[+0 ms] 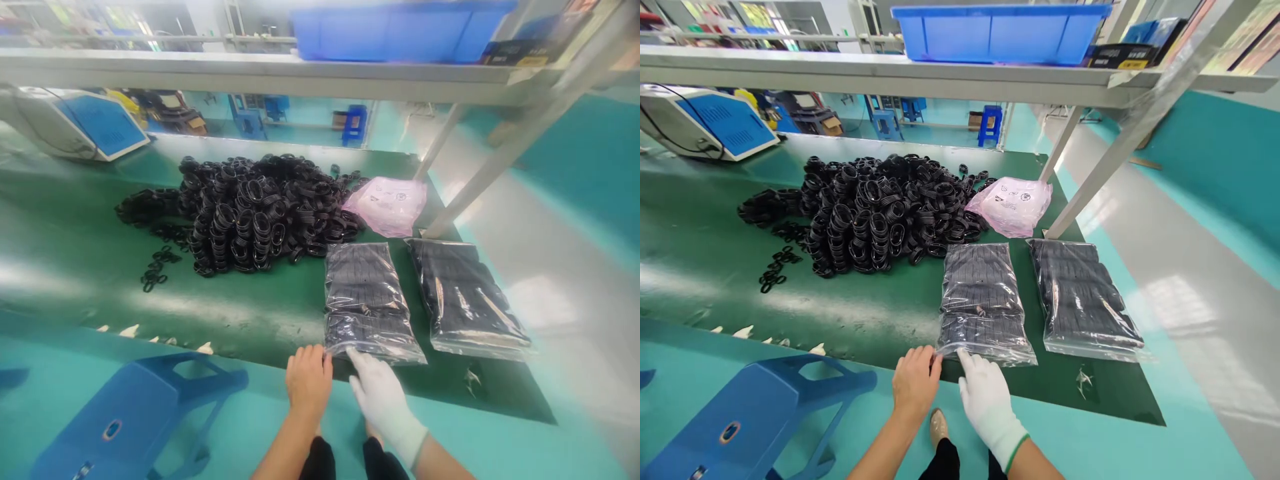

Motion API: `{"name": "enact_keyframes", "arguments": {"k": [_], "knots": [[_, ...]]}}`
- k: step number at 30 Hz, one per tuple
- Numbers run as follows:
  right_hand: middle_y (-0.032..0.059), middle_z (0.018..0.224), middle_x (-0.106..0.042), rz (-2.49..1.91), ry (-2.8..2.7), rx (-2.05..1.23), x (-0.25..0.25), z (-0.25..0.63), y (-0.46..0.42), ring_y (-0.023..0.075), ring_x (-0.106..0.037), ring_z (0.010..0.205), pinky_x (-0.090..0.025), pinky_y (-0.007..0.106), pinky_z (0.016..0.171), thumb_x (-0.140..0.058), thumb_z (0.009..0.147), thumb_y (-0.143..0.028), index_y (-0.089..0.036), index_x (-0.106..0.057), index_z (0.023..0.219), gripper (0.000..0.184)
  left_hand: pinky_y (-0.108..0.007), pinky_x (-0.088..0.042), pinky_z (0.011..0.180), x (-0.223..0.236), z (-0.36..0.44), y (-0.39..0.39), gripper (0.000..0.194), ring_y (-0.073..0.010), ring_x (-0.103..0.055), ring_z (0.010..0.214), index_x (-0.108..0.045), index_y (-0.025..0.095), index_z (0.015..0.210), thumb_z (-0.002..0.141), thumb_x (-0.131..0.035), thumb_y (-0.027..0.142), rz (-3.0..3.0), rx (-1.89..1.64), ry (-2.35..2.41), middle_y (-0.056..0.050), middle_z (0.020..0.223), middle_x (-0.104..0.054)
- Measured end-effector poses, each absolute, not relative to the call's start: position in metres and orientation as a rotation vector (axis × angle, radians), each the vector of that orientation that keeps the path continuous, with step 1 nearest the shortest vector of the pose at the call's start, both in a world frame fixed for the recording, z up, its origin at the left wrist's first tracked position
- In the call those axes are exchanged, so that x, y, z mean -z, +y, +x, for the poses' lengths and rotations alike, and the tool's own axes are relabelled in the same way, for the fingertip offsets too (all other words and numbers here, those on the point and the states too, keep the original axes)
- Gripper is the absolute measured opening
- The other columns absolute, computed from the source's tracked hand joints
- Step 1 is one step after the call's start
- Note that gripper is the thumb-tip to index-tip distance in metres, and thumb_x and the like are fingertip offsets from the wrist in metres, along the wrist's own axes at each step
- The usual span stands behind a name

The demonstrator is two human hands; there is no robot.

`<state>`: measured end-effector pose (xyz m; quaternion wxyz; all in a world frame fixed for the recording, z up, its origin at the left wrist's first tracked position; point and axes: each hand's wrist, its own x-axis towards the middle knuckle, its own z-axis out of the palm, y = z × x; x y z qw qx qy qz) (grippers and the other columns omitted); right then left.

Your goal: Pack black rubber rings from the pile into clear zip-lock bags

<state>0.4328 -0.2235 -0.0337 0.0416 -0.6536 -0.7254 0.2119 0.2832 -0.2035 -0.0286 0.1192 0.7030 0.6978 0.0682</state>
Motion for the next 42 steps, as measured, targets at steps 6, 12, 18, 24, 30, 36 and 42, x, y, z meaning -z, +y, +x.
{"name": "enact_keyframes", "arguments": {"k": [6, 12, 18, 24, 30, 36, 42], "knots": [[0.0070, 0.107, -0.060, -2.016, -2.129, -0.722, 0.033, 0.424, -0.220, 0.0202, -0.053, 0.098, -0.038, 0.031, 0.086, -0.035, 0.082, -0.022, -0.022, -0.056, 0.110, 0.035, -0.032, -0.033, 0.066, 0.035, 0.280, -0.204, 0.014, -0.0197, -0.053, 0.079, -0.053, 0.022, 0.078, 0.081, -0.043, 0.031, 2.000, -0.190, 1.978, -0.001, 0.079, -0.060], [0.0040, 0.116, -0.058, -1.900, -2.180, -0.798, 0.034, 0.409, -0.213, 0.0198, -0.051, 0.106, -0.034, 0.032, 0.093, -0.038, 0.079, -0.017, -0.024, -0.052, 0.117, 0.041, -0.032, -0.033, 0.067, 0.036, 0.285, -0.202, 0.021, -0.0186, -0.053, 0.076, -0.052, 0.022, 0.073, 0.085, -0.034, 0.024, 2.020, -0.149, 1.979, -0.002, 0.076, -0.060], [0.0051, 0.118, -0.058, -1.881, -2.137, -0.804, 0.044, 0.412, -0.211, 0.0205, -0.051, 0.109, -0.035, 0.033, 0.096, -0.037, 0.081, -0.021, -0.021, -0.053, 0.117, 0.039, -0.029, -0.036, 0.067, 0.024, 0.274, -0.202, 0.016, -0.0167, -0.055, 0.078, -0.053, 0.021, 0.077, 0.078, -0.038, 0.014, 1.879, -0.088, 1.907, -0.001, 0.079, -0.061], [0.0072, 0.114, -0.058, -1.855, -2.222, -0.678, 0.049, 0.412, -0.220, 0.0218, -0.054, 0.102, -0.040, 0.035, 0.089, -0.037, 0.079, -0.018, -0.024, -0.037, 0.131, 0.052, -0.024, -0.041, 0.063, 0.017, 0.259, -0.162, 0.020, -0.0129, -0.059, 0.072, -0.053, 0.022, 0.089, 0.084, -0.036, 0.033, 1.475, -0.265, 1.835, 0.000, 0.080, -0.064], [0.0071, 0.110, -0.058, -1.918, -2.238, -0.543, 0.053, 0.402, -0.219, 0.0233, -0.055, 0.094, -0.042, 0.038, 0.082, -0.039, 0.076, -0.014, -0.028, -0.028, 0.134, 0.061, -0.025, -0.044, 0.050, 0.034, 0.276, -0.118, 0.028, -0.0144, -0.058, 0.052, -0.049, 0.019, 0.086, 0.078, -0.045, 0.046, 1.245, -0.165, 1.564, -0.002, 0.062, -0.061], [0.0061, 0.110, -0.057, -1.979, -2.164, -0.462, 0.054, 0.395, -0.217, 0.0232, -0.055, 0.091, -0.041, 0.038, 0.079, -0.043, 0.075, -0.016, -0.032, -0.031, 0.132, 0.060, -0.028, -0.048, 0.049, 0.040, 0.267, -0.104, 0.027, -0.0155, -0.059, 0.052, -0.042, 0.019, 0.090, 0.076, -0.051, 0.040, 1.038, -0.143, 1.314, 0.000, 0.059, -0.059], [0.0074, 0.117, -0.053, -2.049, -2.114, -0.520, 0.053, 0.389, -0.214, 0.0241, -0.052, 0.095, -0.039, 0.040, 0.081, -0.040, 0.073, -0.012, -0.030, -0.023, 0.136, 0.067, -0.027, -0.045, 0.049, 0.046, 0.271, -0.097, 0.027, -0.0146, -0.057, 0.045, -0.044, 0.018, 0.095, 0.076, -0.049, 0.038, 1.156, -0.057, 1.422, 0.000, 0.060, -0.061]]}}
